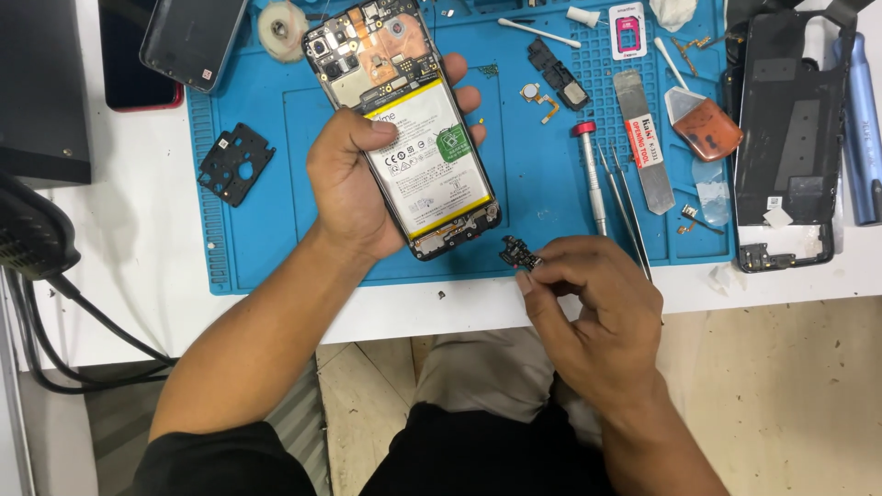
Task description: Disassembling a mobile phone to inspect and remove internal components like the battery and motherboard
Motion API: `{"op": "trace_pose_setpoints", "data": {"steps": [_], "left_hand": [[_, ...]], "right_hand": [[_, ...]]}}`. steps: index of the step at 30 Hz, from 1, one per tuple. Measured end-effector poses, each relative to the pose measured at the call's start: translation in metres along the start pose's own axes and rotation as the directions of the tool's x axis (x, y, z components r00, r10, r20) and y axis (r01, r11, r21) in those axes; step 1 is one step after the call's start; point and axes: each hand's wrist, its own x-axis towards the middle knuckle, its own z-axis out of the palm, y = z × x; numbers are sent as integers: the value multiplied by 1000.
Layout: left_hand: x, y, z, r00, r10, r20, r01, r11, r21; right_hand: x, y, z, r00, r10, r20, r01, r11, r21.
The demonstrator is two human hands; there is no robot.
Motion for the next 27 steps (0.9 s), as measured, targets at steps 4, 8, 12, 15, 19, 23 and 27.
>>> {"op": "trace_pose_setpoints", "data": {"steps": [4, 8, 12, 15, 19, 23, 27], "left_hand": [[0, -3, -2, 999, 20, 42, -19, 1000, -14], [-2, -4, 0, 999, 30, 26, -30, 999, -27], [-4, -4, 1, 999, 31, 26, -29, 998, -52], [-7, -3, 3, 999, 30, 32, -29, 999, -45], [-7, -4, 4, 999, 21, 29, -20, 999, -29], [-7, -4, 5, 1000, 8, 24, -7, 999, -40], [-7, -5, 4, 1000, 4, 16, -3, 999, -40]], "right_hand": [[-3, -1, 4, 999, 41, -34, -41, 999, 19], [-5, -4, 8, 978, 211, -5, -206, 960, 187], [-7, -6, 14, 912, 411, 6, -384, 846, 369], [-9, -3, 14, 895, 445, 23, -422, 829, 366], [-14, 3, 15, 905, 422, 51, -396, 793, 462], [-14, 4, 13, 924, 374, 77, -367, 817, 444], [-15, 5, 15, 924, 373, 82, -369, 815, 447]]}}
